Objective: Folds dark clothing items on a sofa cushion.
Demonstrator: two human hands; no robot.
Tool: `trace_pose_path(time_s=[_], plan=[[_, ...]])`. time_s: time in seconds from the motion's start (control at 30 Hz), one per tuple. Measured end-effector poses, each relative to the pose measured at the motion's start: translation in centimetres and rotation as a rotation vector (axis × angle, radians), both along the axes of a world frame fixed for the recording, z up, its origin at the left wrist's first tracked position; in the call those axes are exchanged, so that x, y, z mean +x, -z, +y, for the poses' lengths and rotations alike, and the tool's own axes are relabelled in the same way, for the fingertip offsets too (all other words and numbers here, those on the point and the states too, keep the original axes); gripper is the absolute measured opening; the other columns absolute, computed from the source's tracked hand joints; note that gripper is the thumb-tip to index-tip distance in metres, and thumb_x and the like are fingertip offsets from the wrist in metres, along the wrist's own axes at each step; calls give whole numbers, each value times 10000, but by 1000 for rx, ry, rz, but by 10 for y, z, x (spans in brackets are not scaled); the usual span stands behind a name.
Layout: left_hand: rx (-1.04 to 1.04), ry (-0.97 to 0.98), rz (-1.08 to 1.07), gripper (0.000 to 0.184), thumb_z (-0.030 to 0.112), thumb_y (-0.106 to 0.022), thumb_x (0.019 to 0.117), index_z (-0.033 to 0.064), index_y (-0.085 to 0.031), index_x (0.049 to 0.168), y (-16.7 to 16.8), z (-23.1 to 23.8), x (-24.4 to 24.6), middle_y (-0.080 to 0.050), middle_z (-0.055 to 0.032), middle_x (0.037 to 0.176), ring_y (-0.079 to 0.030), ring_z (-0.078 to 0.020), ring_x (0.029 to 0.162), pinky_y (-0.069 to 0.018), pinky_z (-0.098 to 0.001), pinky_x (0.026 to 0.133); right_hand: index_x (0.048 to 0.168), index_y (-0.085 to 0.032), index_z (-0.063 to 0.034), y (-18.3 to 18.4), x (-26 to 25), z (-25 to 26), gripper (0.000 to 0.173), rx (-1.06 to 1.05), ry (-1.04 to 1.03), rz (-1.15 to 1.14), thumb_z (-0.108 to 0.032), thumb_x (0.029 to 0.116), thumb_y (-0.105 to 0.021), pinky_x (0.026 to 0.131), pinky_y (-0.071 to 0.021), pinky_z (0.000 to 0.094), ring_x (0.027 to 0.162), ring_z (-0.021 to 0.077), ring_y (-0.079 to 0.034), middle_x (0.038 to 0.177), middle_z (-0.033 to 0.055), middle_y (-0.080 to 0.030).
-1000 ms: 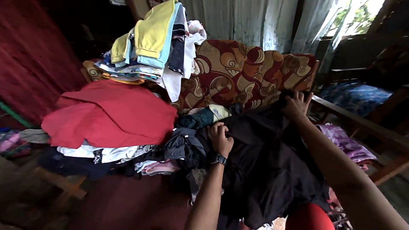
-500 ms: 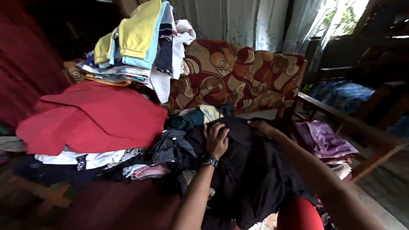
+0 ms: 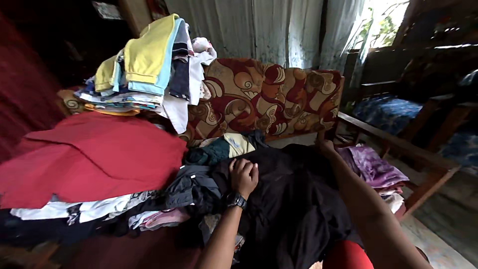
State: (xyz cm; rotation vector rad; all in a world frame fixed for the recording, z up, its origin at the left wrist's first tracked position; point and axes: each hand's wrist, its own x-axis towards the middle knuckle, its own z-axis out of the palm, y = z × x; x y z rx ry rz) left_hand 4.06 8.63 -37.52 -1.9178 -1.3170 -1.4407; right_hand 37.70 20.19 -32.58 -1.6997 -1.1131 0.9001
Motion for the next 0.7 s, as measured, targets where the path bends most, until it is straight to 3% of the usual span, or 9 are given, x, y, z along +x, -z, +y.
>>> trace_pose_path(time_s=[0.1, 0.23, 0.3, 0.37, 0.43, 0.5, 0.57, 0.63, 0.7], plan=[[-42, -16, 16, 352, 303, -547, 942, 58, -686, 731, -1, 3, 0, -711, -128, 890, -695, -302, 927, -423, -572, 1034, 1291, -608, 83, 22, 11, 14, 437, -77, -3, -151, -259, 1020, -638, 1084, -441, 529, 1265, 378, -579, 1347, 272, -602], [-54, -34, 13, 346, 295, -547, 930, 64, -666, 702, -1, 6, 2, -694, -118, 865, -684, -290, 911, -440, -537, 1003, 1350, -593, 57, 78, 14, 60, 454, 1, -148, -136, -301, 1075, -549, 1142, -388, 565, 1340, 412, -527, 1394, 284, -579], [-51, -39, 2, 344, 293, -548, 926, 65, -662, 694, 0, 8, 2, -693, -115, 865, -682, -283, 912, -446, -526, 1001, 1324, -627, 44, 88, 9, 79, 430, -13, -257, -250, -296, 1065, -574, 1149, -378, 568, 1336, 422, -532, 1375, 281, -598], [-34, -40, -9, 342, 297, -549, 924, 74, -661, 689, 3, 9, 1, -693, -109, 863, -681, -269, 908, -451, -506, 993, 1273, -660, 49, 64, -5, 74, 390, -51, -264, -330, -268, 1056, -592, 1128, -406, 546, 1302, 406, -564, 1340, 267, -625], [-18, -30, -17, 336, 293, -551, 923, 78, -663, 690, 5, 10, 0, -693, -106, 864, -679, -262, 903, -452, -497, 984, 1241, -671, 41, 33, -13, 66, 331, 17, -93, -274, -218, 1049, -596, 1069, -425, 618, 1255, 453, -579, 1303, 284, -635], [-9, -23, -21, 333, 295, -552, 924, 82, -665, 694, 5, 11, 0, -693, -104, 869, -676, -257, 904, -449, -488, 980, 1308, -630, 22, 11, -4, 67, 366, 100, 26, -274, -238, 1056, -576, 1038, -388, 714, 1270, 510, -546, 1332, 313, -602], [-4, -20, -26, 331, 295, -552, 925, 86, -656, 690, 6, 11, 1, -693, -102, 869, -676, -254, 902, -447, -485, 980, 1317, -635, 1, 4, 5, 65, 371, 149, 109, -332, -251, 1059, -547, 1037, -358, 743, 1284, 514, -532, 1351, 311, -592], [-15, -16, -32, 336, 291, -548, 930, 78, -656, 695, 5, 10, 1, -696, -109, 876, -678, -265, 911, -447, -497, 986, 1388, -583, -5, -3, 3, 53, 405, 139, 60, -421, -232, 1055, -537, 1081, -356, 704, 1336, 495, -495, 1428, 299, -537], [-16, -10, -38, 337, 289, -546, 931, 70, -658, 701, 5, 10, 2, -697, -119, 882, -679, -279, 917, -444, -506, 991, 1352, -596, 30, -2, -10, 42, 385, 107, -100, -477, -218, 1061, -546, 1050, -449, 620, 1248, 454, -587, 1338, 290, -607]])
